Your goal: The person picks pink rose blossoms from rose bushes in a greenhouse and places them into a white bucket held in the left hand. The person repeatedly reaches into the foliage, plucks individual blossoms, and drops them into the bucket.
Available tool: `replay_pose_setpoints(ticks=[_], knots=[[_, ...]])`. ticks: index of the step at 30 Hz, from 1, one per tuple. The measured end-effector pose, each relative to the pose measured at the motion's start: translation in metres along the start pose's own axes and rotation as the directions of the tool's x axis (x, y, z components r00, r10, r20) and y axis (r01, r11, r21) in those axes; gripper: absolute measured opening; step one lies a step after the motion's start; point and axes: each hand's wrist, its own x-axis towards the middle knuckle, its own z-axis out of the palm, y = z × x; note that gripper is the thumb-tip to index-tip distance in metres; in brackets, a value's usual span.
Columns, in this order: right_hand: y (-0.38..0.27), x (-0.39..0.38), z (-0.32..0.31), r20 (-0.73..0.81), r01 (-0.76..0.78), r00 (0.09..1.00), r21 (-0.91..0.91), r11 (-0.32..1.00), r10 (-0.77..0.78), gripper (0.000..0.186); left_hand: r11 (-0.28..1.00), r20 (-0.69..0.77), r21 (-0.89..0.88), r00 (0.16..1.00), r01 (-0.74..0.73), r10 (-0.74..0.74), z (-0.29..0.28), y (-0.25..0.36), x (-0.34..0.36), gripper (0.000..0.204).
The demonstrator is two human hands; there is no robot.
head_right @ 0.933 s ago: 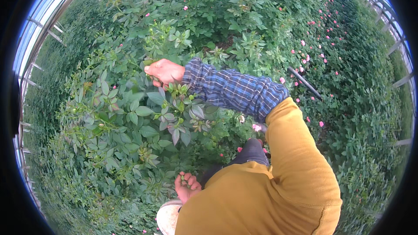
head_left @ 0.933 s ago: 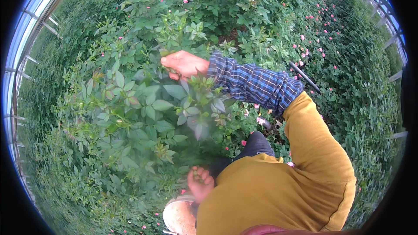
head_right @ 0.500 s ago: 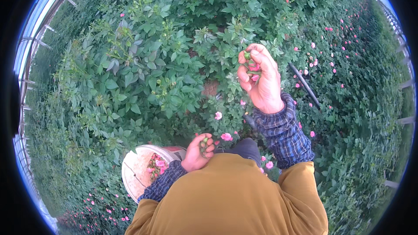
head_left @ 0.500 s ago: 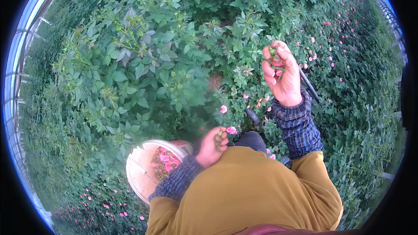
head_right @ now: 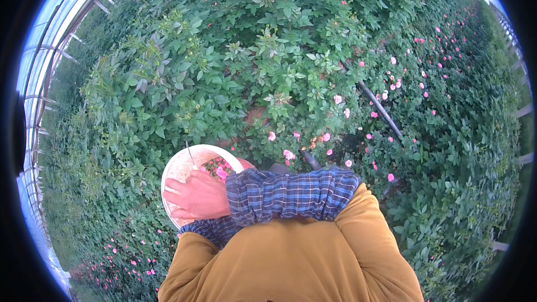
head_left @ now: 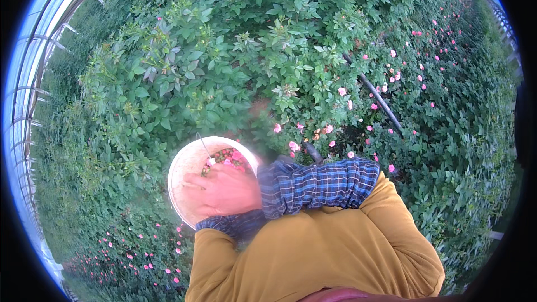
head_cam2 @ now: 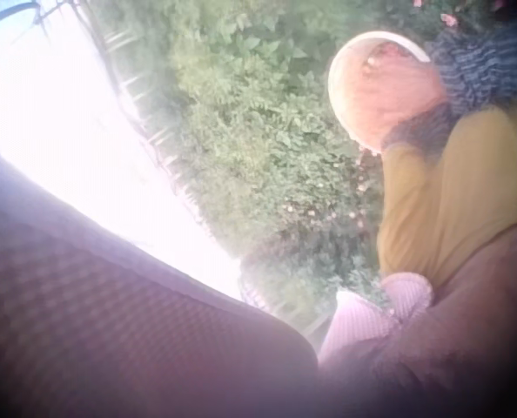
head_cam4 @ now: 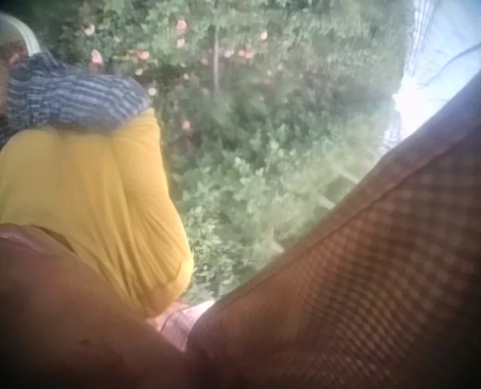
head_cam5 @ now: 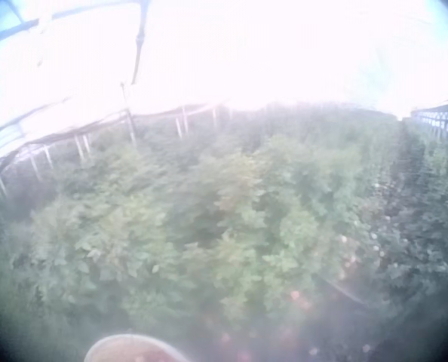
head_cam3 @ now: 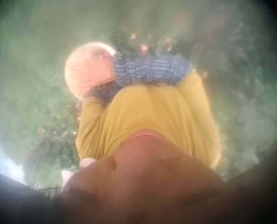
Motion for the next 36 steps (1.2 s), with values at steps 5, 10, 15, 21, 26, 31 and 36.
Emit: replay_pose_setpoints(ticks=[5,10,15,21,26,31,36], knots=[[0.048,-0.009,-0.031,-0.301,-0.095,0.923,0.423,0.901,0.239,0.017,0.999,-0.039,0.023,0.998,0.039,-0.038,0.01,-0.005,0.014,0.012],[0.196,-0.041,-0.108,-0.429,-0.612,0.68,0.116,0.782,0.595,0.022,0.996,0.201,-0.084,0.978,-0.03,0.046,0.002,0.044,0.023,0.016],[0.32,-0.049,-0.168,-0.509,-0.559,0.788,-0.356,0.749,0.346,0.025,0.952,0.242,-0.299,0.96,-0.066,0.143,-0.006,0.104,0.031,0.015],[0.373,-0.029,-0.171,-0.259,-0.565,0.809,-0.592,0.575,0.528,0.017,0.829,0.134,-0.503,0.926,-0.244,0.354,-0.044,0.176,0.021,0.016],[0.373,-0.027,-0.169,-0.322,-0.694,0.717,-0.246,0.676,0.618,0.022,0.73,-0.003,-0.609,0.922,-0.309,0.387,-0.068,0.204,0.017,0.016],[0.327,0.003,-0.156,-0.128,-0.842,0.497,0.17,0.513,0.858,0.031,0.708,0.073,-0.647,0.902,-0.282,0.426,-0.074,0.213,0.025,0.016],[0.325,0.039,-0.181,-0.125,-0.565,0.596,0.637,0.524,0.794,0.028,0.704,0.025,-0.653,0.921,-0.279,0.388,-0.075,0.223,0.025,0.016]])
